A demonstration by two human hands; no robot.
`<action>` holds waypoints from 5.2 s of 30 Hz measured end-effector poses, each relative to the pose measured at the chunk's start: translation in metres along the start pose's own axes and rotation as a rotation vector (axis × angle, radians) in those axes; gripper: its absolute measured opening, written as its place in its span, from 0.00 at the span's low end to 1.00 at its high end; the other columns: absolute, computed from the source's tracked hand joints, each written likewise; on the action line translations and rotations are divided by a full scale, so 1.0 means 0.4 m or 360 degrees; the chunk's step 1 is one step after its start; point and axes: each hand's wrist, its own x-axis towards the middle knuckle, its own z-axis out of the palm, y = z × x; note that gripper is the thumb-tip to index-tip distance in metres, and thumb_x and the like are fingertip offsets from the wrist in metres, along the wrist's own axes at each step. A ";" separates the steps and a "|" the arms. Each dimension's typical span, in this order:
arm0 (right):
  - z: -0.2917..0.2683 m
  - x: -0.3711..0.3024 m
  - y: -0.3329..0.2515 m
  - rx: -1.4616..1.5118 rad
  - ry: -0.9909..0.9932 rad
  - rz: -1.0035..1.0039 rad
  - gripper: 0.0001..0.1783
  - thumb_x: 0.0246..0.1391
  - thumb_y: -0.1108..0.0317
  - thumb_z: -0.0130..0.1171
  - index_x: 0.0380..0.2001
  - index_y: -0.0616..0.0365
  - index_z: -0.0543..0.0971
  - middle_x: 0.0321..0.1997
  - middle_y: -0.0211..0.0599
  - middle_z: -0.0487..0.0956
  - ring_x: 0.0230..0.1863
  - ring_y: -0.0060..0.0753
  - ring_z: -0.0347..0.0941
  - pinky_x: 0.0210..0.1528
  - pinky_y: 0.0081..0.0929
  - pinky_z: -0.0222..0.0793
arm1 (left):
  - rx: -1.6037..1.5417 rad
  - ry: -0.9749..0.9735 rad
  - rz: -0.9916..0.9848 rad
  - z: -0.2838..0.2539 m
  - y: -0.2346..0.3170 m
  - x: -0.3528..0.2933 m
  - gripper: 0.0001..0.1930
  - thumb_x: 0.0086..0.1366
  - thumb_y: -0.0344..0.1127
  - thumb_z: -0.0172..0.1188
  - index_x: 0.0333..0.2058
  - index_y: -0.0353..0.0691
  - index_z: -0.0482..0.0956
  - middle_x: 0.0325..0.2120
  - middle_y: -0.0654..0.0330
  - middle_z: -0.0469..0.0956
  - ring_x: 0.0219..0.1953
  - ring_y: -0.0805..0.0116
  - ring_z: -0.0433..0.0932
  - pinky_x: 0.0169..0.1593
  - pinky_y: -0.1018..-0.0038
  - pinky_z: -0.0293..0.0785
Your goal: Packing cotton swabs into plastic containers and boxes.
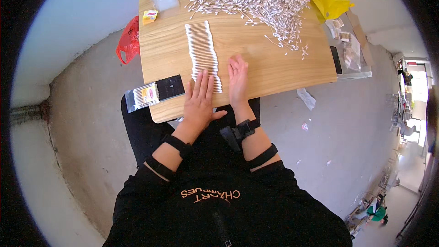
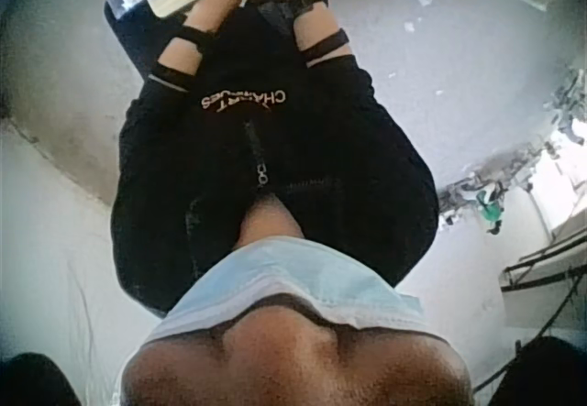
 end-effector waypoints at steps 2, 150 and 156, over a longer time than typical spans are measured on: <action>0.001 -0.004 -0.003 -0.0009 0.0006 0.0017 0.37 0.67 0.44 0.28 0.64 0.67 0.53 0.65 0.50 0.57 0.68 0.40 0.50 0.71 0.35 0.40 | 0.0100 -0.0051 -0.0064 0.010 0.008 0.002 0.61 0.43 0.70 0.61 0.65 0.31 0.48 0.68 0.47 0.44 0.70 0.55 0.42 0.69 0.55 0.37; 0.356 -0.134 0.210 -0.0646 -0.0168 -0.0236 0.21 0.68 0.60 0.37 0.53 0.65 0.66 0.53 0.43 0.69 0.58 0.33 0.63 0.63 0.31 0.56 | -0.2307 0.1206 -0.1665 -0.009 -0.413 -0.140 0.22 0.64 0.43 0.60 0.41 0.24 0.75 0.29 0.59 0.79 0.31 0.76 0.75 0.36 0.78 0.71; 0.386 -0.149 0.258 -0.0631 -0.0328 -0.0214 0.26 0.68 0.53 0.35 0.57 0.64 0.63 0.57 0.42 0.66 0.60 0.32 0.61 0.65 0.29 0.53 | -0.2175 0.1167 -0.1631 -0.022 -0.408 -0.130 0.23 0.64 0.44 0.60 0.41 0.23 0.75 0.29 0.60 0.78 0.31 0.77 0.73 0.36 0.78 0.71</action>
